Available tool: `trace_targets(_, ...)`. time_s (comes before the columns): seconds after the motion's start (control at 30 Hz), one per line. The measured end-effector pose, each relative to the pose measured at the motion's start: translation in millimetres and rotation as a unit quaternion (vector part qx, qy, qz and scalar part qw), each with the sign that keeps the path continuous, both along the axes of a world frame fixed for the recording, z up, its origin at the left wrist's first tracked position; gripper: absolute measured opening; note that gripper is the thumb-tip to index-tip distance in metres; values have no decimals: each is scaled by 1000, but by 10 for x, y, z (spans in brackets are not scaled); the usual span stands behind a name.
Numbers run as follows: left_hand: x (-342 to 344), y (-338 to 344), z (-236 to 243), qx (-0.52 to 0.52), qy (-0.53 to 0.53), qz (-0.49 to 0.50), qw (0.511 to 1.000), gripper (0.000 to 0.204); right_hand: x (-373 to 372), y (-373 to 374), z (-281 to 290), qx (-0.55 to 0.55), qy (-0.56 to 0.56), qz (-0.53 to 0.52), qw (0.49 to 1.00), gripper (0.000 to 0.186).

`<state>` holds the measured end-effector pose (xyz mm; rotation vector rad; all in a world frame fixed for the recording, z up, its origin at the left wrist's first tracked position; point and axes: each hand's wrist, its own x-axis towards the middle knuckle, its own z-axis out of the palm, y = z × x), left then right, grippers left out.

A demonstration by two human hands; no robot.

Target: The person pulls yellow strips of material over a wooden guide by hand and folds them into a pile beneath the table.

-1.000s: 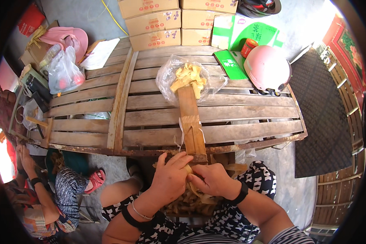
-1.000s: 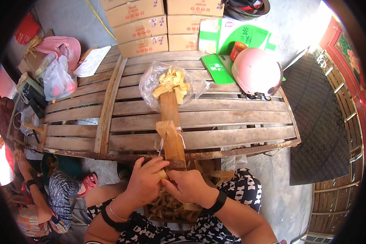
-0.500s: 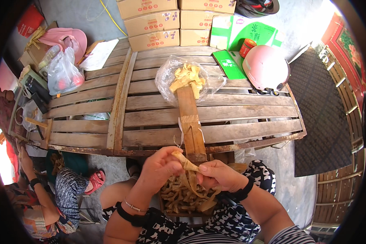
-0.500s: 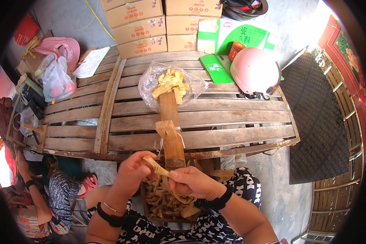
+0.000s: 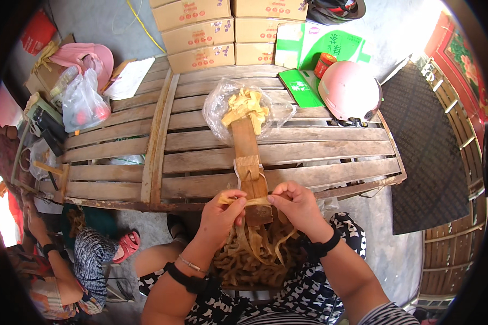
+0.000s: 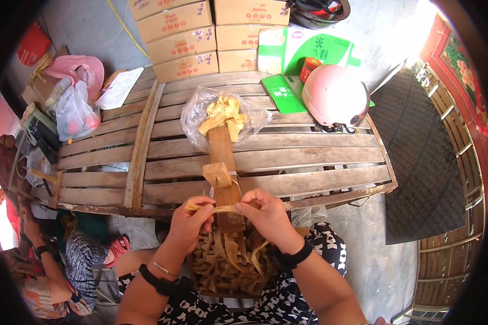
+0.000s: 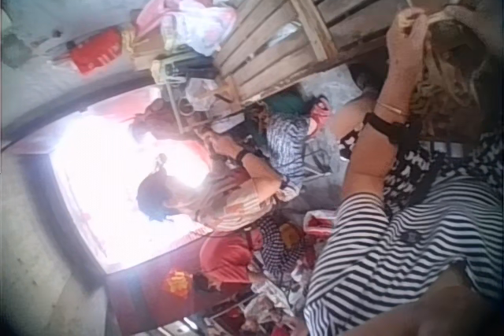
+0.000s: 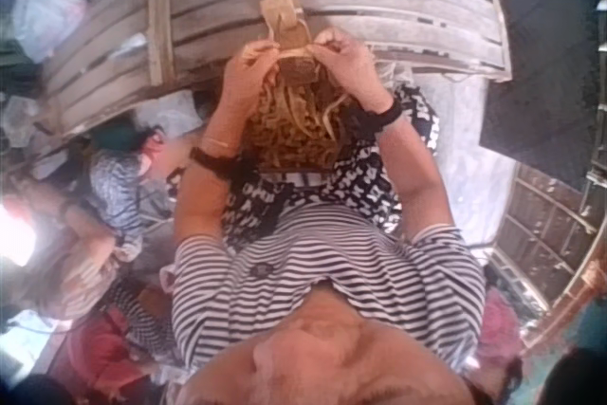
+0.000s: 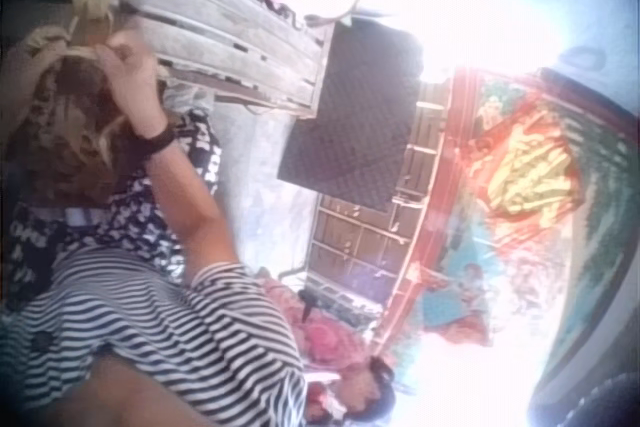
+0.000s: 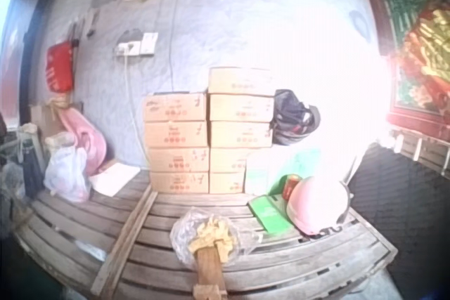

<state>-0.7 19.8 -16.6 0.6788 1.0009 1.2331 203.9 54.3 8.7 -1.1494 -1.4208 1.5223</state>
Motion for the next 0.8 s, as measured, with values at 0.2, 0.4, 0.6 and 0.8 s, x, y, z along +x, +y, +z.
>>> trace_targets(0.2,21,140,-426,74,239,52,967,17,-68,99,-257,359,-284,-66,886,15)
trace_targets(0.4,-75,-73,-41,145,369,119,910,10,-73,-85,-34,311,-183,-39,932,16)
trace_targets(0.6,221,-433,187,-29,198,-125,972,16,-231,-309,194,434,-89,126,887,6)
trace_targets(0.8,146,-757,742,-85,-76,-434,894,26,-99,-248,309,293,-20,147,945,6)
